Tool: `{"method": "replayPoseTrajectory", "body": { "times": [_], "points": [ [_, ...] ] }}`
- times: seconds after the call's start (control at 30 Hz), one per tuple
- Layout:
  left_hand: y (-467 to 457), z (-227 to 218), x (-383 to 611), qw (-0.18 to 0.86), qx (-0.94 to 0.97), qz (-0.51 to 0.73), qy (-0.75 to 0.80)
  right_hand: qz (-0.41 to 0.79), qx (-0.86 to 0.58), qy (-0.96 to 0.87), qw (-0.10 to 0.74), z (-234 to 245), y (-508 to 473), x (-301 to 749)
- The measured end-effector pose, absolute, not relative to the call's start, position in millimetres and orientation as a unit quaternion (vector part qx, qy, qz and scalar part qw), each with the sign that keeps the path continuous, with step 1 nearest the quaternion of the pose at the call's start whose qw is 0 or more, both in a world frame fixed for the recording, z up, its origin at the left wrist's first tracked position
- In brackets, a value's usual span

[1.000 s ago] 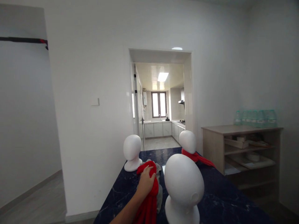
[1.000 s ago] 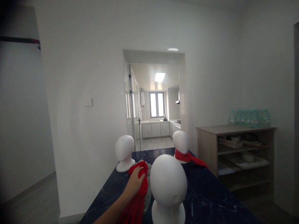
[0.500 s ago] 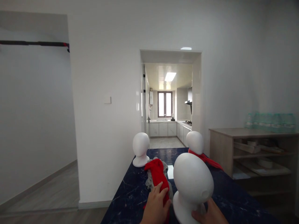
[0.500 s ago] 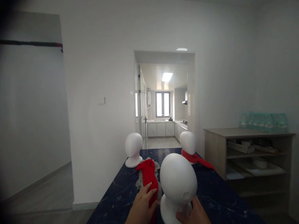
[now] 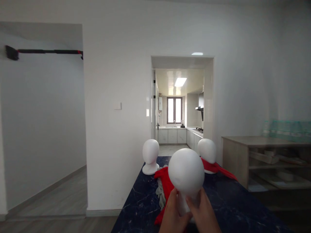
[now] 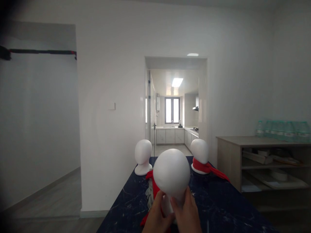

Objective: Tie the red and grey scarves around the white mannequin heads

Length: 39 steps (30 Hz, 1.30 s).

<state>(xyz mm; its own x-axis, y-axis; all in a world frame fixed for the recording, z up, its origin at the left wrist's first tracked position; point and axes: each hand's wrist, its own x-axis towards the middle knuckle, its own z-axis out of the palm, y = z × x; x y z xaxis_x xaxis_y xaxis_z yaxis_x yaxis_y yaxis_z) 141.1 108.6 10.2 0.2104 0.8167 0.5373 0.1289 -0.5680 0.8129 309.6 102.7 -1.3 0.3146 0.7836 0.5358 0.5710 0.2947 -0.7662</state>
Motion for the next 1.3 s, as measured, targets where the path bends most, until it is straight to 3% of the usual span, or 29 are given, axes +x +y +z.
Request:
{"method": "replayPoseTrajectory", "body": {
  "times": [0.13, 0.37, 0.63, 0.83, 1.0, 1.3],
  "points": [
    [122, 40, 111, 0.372, 0.606, 0.594, 0.376, 0.028, -0.52, -0.704, 0.483, -13, 109, 260],
    [158, 52, 22, 0.293, 0.617, 0.584, 0.438, 0.06, -0.427, -0.824, 0.367, 6, 103, 240],
    [208, 60, -81, 0.3, 0.609, 0.556, 0.478, 0.034, -0.563, -0.716, 0.412, 3, 123, 309],
    [237, 35, -99, 0.401, 0.618, 0.531, 0.418, 0.04, -0.587, -0.717, 0.374, -10, 132, 308],
    [235, 33, -100, 0.421, 0.622, 0.517, 0.411, 0.047, -0.595, -0.721, 0.351, -8, 129, 300],
    [224, 16, -121, 0.234, 0.637, 0.454, 0.577, 0.07, -0.578, -0.714, 0.389, -12, 128, 302]
  ]
}}
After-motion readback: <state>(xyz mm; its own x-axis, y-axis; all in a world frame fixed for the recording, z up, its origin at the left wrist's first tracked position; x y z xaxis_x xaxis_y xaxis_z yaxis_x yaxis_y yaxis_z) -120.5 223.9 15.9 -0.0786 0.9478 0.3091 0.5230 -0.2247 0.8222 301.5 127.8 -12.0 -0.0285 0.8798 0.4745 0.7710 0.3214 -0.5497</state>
